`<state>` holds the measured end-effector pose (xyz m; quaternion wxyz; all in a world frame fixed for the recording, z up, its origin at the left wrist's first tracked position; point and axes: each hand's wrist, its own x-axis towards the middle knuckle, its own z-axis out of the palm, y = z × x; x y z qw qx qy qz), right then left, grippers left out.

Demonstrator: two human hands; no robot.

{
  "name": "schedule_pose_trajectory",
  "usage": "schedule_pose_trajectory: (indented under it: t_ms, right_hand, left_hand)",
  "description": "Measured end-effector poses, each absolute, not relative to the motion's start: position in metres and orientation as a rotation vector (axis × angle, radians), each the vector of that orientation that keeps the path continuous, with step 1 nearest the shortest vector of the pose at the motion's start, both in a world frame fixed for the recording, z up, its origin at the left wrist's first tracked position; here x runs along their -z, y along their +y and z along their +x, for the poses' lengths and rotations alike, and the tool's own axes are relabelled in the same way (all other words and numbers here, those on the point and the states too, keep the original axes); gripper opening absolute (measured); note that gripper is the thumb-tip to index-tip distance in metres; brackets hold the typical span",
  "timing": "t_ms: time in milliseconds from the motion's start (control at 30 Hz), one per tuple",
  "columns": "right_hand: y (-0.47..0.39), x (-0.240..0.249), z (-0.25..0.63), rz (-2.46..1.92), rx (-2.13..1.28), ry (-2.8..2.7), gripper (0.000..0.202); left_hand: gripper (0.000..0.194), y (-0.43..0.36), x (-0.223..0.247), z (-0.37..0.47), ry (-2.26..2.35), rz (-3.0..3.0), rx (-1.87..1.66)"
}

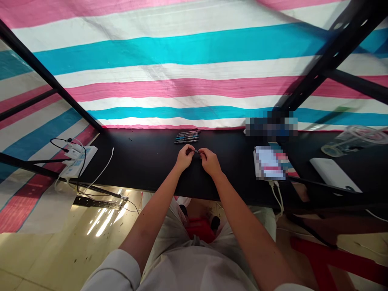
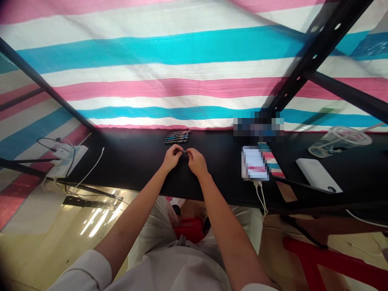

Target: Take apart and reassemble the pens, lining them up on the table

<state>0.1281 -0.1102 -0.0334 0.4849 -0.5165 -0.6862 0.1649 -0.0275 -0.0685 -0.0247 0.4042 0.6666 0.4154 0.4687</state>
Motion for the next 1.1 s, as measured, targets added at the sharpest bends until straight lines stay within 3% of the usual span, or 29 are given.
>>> schedule_pose_trajectory:
  t_ms: [133, 267, 467, 800, 1100]
  right_hand:
    - [-0.1112, 0.031, 0.1275, -1.25, -0.4, -1.662, 0.025]
    - [-0.1129, 0.0283, 0.127, -1.208, -0.418, -1.67, 0.023]
    - [-0.1133, 0.0287, 0.1272, -1.257, -0.457, -1.68, 0.026]
    - [-0.1116, 0.0318, 0.1272, -1.223, -0.389, -1.688, 0.022]
    - [-0.11, 0.0338, 0.129, -1.355, -0.364, -1.59, 0.021]
  left_hand:
    - [0.017, -0.0697, 0.0252, -0.0254, 1.154, 1.6, -1.282]
    - [0.029, -0.0749, 0.0209, -0.0251, 1.366, 1.711, -1.165]
    - [0.006, -0.0736, 0.0187, -0.0284, 1.101, 1.741, -1.151]
    - [0.028, -0.0744, 0.0211, -0.0261, 1.227, 1.653, -1.16]
    - [0.017, -0.0709, 0.0227, -0.0274, 1.056, 1.527, -1.173]
